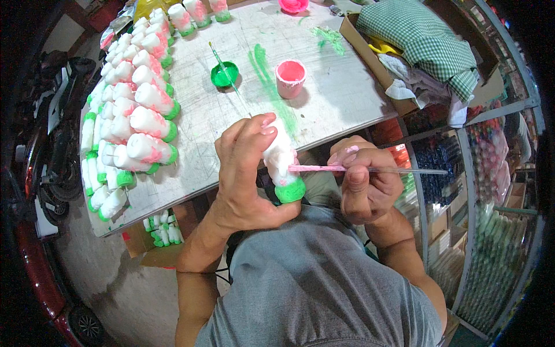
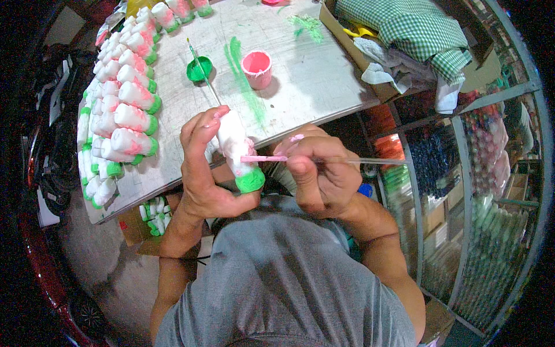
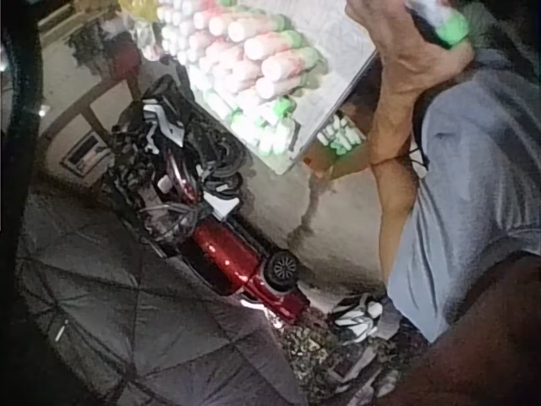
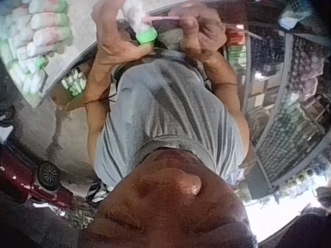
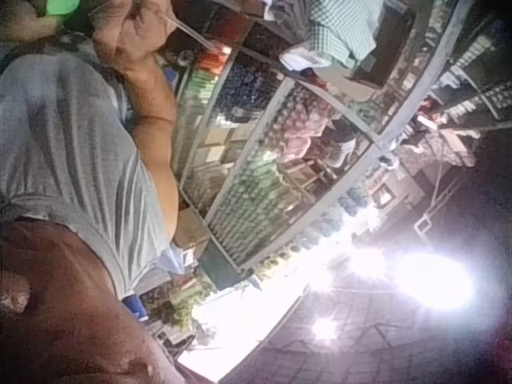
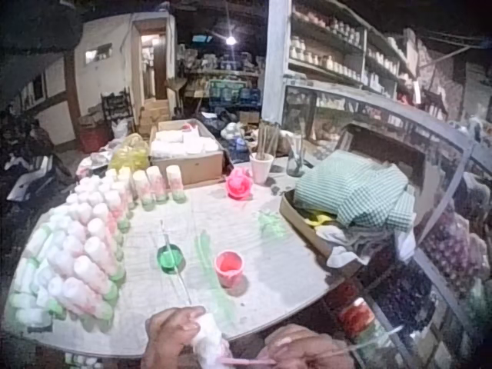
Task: The person paints pink details onto small white and green cylindrical objects using a fine brush. They repeatedly dip the brush into pink paint and apply it to the objects, which are arranged on a table.
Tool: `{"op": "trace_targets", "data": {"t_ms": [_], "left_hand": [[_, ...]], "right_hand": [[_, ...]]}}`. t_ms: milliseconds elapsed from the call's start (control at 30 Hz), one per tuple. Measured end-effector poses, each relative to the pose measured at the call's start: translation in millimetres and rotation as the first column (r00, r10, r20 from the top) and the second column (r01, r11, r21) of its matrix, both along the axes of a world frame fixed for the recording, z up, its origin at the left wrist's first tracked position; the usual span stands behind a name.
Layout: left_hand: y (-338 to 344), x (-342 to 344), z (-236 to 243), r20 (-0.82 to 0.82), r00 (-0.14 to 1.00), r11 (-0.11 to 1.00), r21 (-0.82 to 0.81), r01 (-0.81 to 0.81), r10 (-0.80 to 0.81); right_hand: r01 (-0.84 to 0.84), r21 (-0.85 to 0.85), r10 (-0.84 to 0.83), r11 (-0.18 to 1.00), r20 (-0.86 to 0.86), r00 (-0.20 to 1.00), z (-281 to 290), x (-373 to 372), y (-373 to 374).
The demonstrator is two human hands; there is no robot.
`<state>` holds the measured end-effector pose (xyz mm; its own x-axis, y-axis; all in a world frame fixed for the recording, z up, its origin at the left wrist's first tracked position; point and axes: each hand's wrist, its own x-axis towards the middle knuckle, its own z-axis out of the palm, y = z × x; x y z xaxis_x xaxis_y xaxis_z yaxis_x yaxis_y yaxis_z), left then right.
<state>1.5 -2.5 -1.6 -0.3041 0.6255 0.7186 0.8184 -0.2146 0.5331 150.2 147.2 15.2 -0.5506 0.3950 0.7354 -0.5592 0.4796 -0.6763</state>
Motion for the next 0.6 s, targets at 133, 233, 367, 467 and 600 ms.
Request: {"op": "trace_targets", "data": {"t_ms": [133,233,367,467,600], "left_hand": [[-1.8,0.3,1.7,-0.041,0.999,0.999,-0.013,-0.030,0.029],[-1.6,0.4,0.9,-0.045,0.998,0.999,-0.015,-0.035,0.034],[-6.2,4.7,13.3,-0.068,0.997,0.993,-0.102,-0.054,0.047],[-4.6,2.9,8.5,-0.069,0.997,0.997,-0.065,-0.048,0.044],[-4.2,1.3,3.0,-0.007,1.000,0.999,-0.027,-0.026,0.026]], "right_hand": [[0.060,0.165,-0.081,0.984,0.119,0.990,5.9,3.0,-0.1],[0.058,0.165,-0.079,0.985,0.124,0.989,8.7,5.6,3.0],[0.031,0.125,-0.041,0.992,0.076,0.996,8.0,-0.2,-1.1],[0.039,0.147,-0.056,0.988,0.110,0.992,9.9,0.9,-0.6],[0.053,0.048,-0.056,0.997,0.057,0.997,1.4,2.1,0.4]]}}
